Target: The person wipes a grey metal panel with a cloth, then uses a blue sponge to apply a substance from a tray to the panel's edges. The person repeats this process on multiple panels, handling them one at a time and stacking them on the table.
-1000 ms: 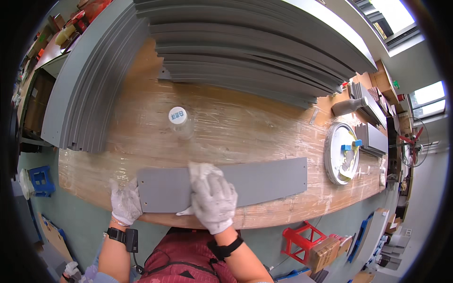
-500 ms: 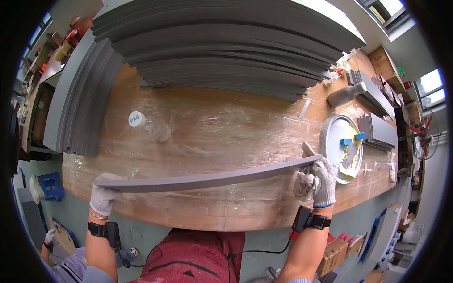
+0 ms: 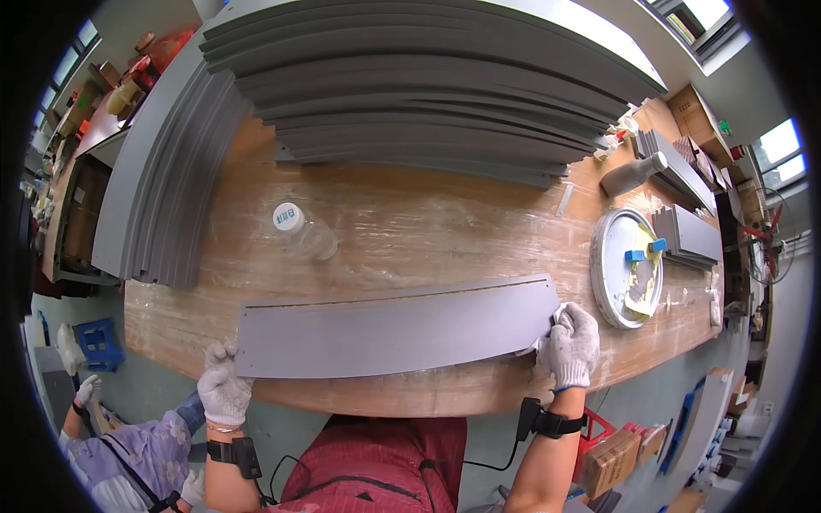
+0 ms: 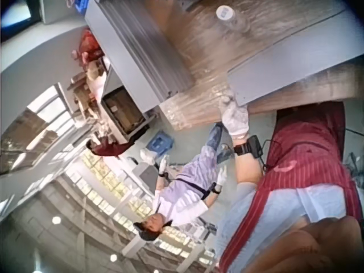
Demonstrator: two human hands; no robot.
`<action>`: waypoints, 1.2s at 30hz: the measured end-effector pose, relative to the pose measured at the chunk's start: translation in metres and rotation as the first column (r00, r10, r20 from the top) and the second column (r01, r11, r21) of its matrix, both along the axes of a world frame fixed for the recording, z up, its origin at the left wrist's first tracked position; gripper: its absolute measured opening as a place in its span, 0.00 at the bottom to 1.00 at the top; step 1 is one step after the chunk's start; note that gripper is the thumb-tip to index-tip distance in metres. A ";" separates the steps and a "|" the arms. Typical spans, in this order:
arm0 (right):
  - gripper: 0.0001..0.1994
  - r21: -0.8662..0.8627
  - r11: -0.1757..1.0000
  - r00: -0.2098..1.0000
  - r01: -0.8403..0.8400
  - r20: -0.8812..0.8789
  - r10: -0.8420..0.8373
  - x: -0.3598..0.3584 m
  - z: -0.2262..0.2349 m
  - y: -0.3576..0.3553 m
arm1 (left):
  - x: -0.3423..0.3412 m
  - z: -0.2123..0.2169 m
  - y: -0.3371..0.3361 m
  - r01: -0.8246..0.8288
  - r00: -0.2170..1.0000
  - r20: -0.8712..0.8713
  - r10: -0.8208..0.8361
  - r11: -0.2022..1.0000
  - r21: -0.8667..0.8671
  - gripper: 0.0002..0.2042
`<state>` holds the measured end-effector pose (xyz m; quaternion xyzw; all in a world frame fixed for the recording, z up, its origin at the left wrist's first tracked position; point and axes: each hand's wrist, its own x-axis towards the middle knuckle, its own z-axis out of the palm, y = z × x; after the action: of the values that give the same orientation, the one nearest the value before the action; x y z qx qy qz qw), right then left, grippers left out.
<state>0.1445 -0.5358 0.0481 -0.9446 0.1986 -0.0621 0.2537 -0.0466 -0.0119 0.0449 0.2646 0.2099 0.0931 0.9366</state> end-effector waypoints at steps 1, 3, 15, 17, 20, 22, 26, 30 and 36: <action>0.15 -0.184 0.977 0.987 -0.109 -0.135 0.085 -0.003 0.006 0.035 | 0.003 -0.008 -0.001 -0.085 0.978 -0.183 0.097 0.994 0.073 0.14; 0.17 -0.296 0.928 0.930 -0.227 -0.348 0.117 0.000 0.028 0.074 | -0.005 -0.055 0.018 0.010 0.939 -0.324 0.117 0.931 0.365 0.14; 0.29 -0.306 0.759 0.789 -0.575 0.040 0.614 -0.028 -0.001 0.277 | 0.006 -0.035 0.007 0.144 0.933 -0.337 -0.125 0.989 0.033 0.33; 0.31 -0.130 0.596 0.596 -0.792 0.042 0.802 -0.064 0.002 0.356 | 0.011 -0.032 0.013 0.180 0.955 -0.228 -0.191 0.981 -0.068 0.37; 0.30 -0.032 0.406 0.389 -0.913 0.223 0.894 -0.119 -0.025 0.435 | 0.011 -0.039 0.014 0.066 0.973 -0.218 -0.075 0.997 -0.048 0.36; 0.29 0.042 0.398 0.389 -0.916 0.329 0.861 -0.116 -0.025 0.431 | 0.014 -0.037 0.017 0.074 0.981 -0.178 -0.082 0.996 -0.055 0.34; 0.27 0.037 0.439 0.433 -0.898 0.258 0.864 -0.086 -0.002 0.354 | 0.014 -0.039 0.015 0.176 0.923 -0.366 -0.117 0.975 0.133 0.24; 0.22 -0.254 0.748 0.728 -0.613 0.188 0.660 -0.044 -0.019 0.207 | 0.022 -0.027 0.004 0.218 0.875 -0.470 -0.112 0.960 0.176 0.18; 0.16 -0.332 0.933 0.990 0.140 0.044 -0.132 0.003 -0.045 -0.063 | 0.022 -0.045 0.008 0.088 0.897 -0.441 0.006 0.977 0.193 0.19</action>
<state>0.1474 -0.5985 0.0034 -0.9572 0.2473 -0.1224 0.0869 -0.0249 -0.0038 -0.0004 0.3798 0.3991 0.0327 0.8339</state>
